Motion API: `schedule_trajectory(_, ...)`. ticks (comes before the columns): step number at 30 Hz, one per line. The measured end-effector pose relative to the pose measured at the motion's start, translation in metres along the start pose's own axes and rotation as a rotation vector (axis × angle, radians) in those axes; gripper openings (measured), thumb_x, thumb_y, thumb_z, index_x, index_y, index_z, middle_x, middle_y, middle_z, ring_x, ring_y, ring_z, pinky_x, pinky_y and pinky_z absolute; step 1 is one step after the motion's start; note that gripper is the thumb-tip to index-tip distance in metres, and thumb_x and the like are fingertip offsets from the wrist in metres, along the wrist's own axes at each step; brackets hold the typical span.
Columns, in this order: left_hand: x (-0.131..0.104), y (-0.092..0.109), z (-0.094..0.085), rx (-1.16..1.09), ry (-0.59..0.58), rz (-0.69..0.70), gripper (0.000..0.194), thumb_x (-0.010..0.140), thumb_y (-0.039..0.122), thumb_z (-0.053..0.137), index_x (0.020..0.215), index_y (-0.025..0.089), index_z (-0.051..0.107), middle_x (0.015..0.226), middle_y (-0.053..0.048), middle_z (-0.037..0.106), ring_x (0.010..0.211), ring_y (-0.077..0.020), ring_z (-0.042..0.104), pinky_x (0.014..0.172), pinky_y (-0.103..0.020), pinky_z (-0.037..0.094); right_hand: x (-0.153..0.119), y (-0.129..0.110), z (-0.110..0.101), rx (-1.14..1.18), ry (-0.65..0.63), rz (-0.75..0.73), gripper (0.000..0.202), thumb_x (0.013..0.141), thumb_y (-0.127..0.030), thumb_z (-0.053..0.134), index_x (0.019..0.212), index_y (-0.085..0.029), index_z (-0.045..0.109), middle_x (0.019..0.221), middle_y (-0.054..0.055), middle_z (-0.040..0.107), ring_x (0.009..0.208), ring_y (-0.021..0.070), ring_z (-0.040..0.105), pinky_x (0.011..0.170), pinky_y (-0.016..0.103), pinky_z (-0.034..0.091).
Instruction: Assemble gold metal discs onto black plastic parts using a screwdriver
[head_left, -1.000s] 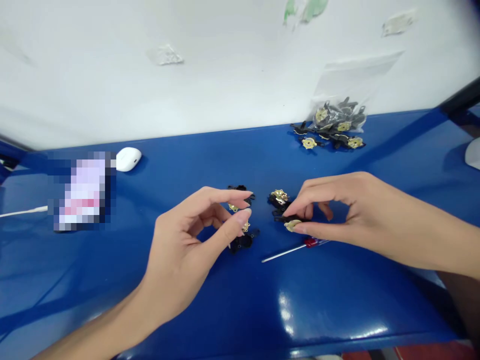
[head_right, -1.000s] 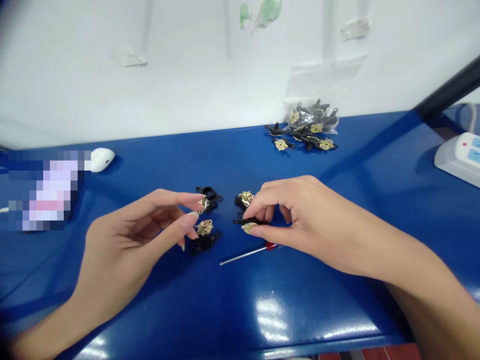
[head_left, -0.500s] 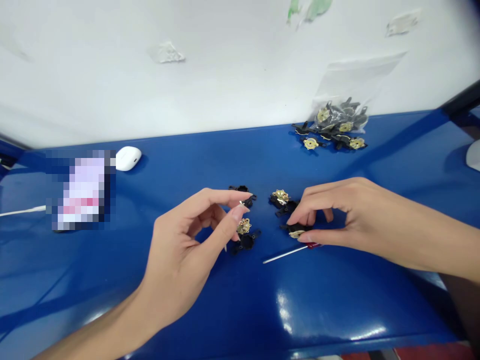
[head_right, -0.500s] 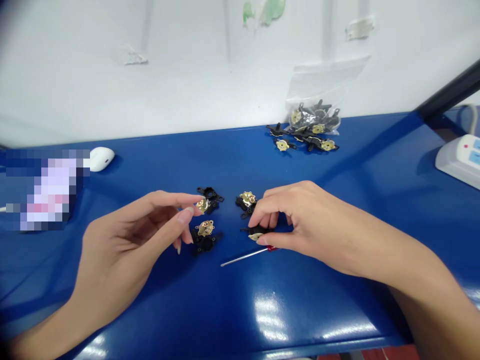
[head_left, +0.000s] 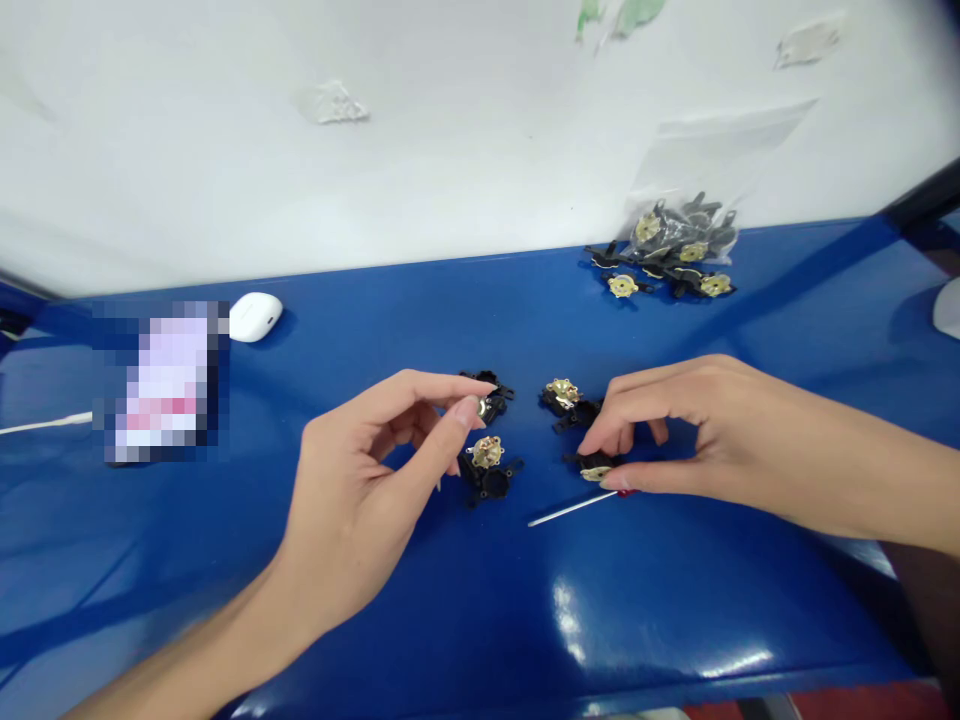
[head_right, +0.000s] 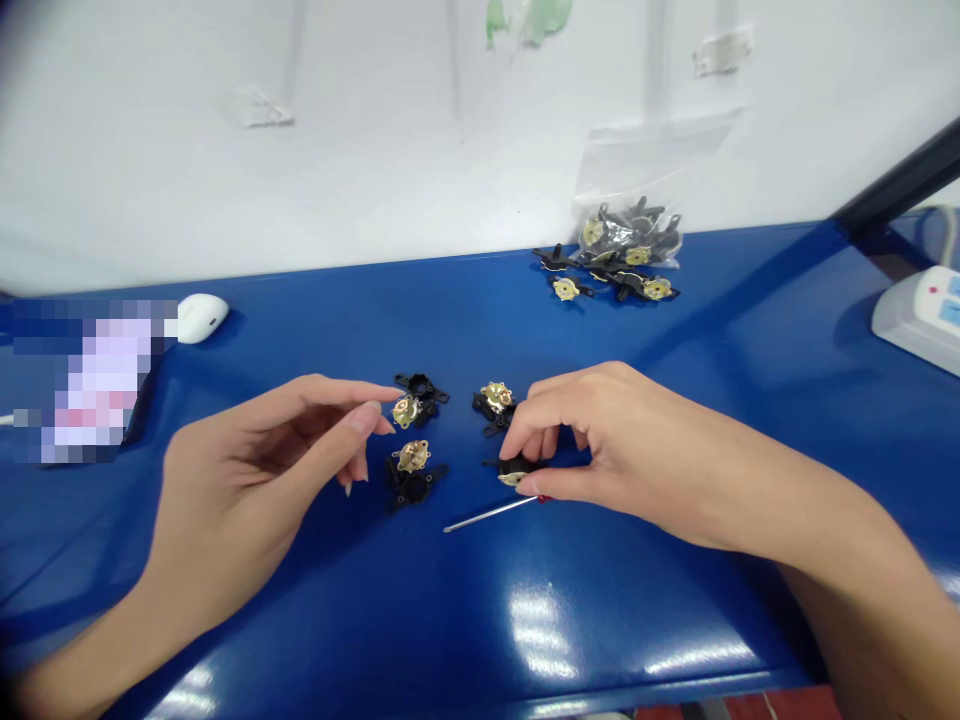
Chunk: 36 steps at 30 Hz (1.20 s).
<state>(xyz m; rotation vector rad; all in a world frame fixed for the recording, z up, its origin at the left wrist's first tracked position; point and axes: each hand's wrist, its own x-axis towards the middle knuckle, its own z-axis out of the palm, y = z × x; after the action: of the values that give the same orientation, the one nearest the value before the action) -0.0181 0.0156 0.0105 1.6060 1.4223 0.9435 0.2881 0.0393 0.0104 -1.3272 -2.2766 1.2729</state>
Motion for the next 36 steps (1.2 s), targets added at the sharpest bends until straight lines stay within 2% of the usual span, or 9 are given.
schedule_trajectory(5, 0.0072, -0.0013, -0.0069, 0.076, -0.049, 0.078, 0.009, 0.105, 0.039, 0.087, 0.103, 0.031, 0.09, 0.093, 0.002, 0.083, 0.078, -0.0162, 0.07, 0.069, -0.031, 0.052, -0.0009, 0.0005, -0.0005, -0.004, 0.0, 0.0, 0.03, 0.099, -0.062, 0.085, 0.107, -0.033, 0.09, 0.103, 0.004, 0.084, 0.082, 0.0211, 0.072, 0.065, 0.032, 0.049)
schedule_trajectory(11, 0.0096, -0.0029, -0.0073, 0.158, -0.077, 0.168, 0.012, 0.108, 0.039, 0.083, 0.103, 0.03, 0.089, 0.091, 0.002, 0.081, 0.077, -0.0156, 0.07, 0.068, -0.03, 0.052, -0.0006, 0.0008, 0.0003, 0.017, -0.015, 0.001, 0.034, 0.099, -0.065, 0.083, 0.108, -0.033, 0.09, 0.103, 0.004, 0.082, 0.083, 0.0208, 0.072, 0.069, 0.033, 0.051)
schedule_trajectory(15, 0.0096, -0.0043, -0.0066, 0.168, -0.089, 0.173, 0.014, 0.11, 0.039, 0.08, 0.103, 0.03, 0.088, 0.09, 0.002, 0.079, 0.077, -0.0156, 0.069, 0.068, -0.031, 0.05, -0.0003, -0.0005, -0.0004, 0.011, -0.023, 0.003, 0.033, 0.1, -0.063, 0.082, 0.11, -0.033, 0.09, 0.104, 0.005, 0.082, 0.083, 0.02, 0.071, 0.065, 0.031, 0.05)
schedule_trajectory(21, 0.0088, -0.0064, -0.0056, 0.164, -0.092, 0.18, 0.015, 0.111, 0.038, 0.079, 0.103, 0.029, 0.088, 0.091, 0.003, 0.079, 0.077, -0.0141, 0.068, 0.068, -0.03, 0.049, 0.0, 0.0, 0.0007, 0.001, -0.026, 0.006, 0.029, 0.102, -0.06, 0.082, 0.111, -0.034, 0.089, 0.104, 0.003, 0.081, 0.084, 0.0196, 0.071, 0.072, 0.031, 0.053)
schedule_trajectory(26, 0.0108, -0.0085, -0.003, 0.18, -0.091, 0.202, 0.012, 0.109, 0.029, 0.079, 0.101, 0.027, 0.087, 0.089, 0.004, 0.078, 0.073, -0.012, 0.067, 0.065, -0.028, 0.049, 0.0014, 0.002, 0.0002, 0.006, -0.022, 0.025, 0.031, 0.1, -0.062, 0.084, 0.114, -0.035, 0.089, 0.103, 0.003, 0.082, 0.085, 0.0202, 0.073, 0.068, 0.03, 0.053)
schedule_trajectory(31, 0.009, -0.0081, -0.0048, 0.178, -0.101, 0.206, 0.013, 0.109, 0.03, 0.078, 0.101, 0.027, 0.087, 0.09, 0.004, 0.079, 0.074, -0.0117, 0.069, 0.066, -0.027, 0.05, -0.0001, 0.0002, -0.0014, 0.005, -0.033, 0.01, 0.031, 0.101, -0.062, 0.082, 0.113, -0.034, 0.09, 0.105, 0.004, 0.083, 0.084, 0.0204, 0.074, 0.069, 0.031, 0.055)
schedule_trajectory(36, 0.0077, -0.0073, -0.0053, 0.181, -0.106, 0.212, 0.013, 0.109, 0.031, 0.078, 0.102, 0.027, 0.088, 0.089, 0.004, 0.079, 0.074, -0.0121, 0.069, 0.065, -0.028, 0.05, 0.0007, -0.003, 0.0, -0.009, -0.033, -0.003, 0.027, 0.105, -0.057, 0.078, 0.114, -0.034, 0.09, 0.108, 0.005, 0.083, 0.088, 0.0202, 0.076, 0.062, 0.028, 0.051)
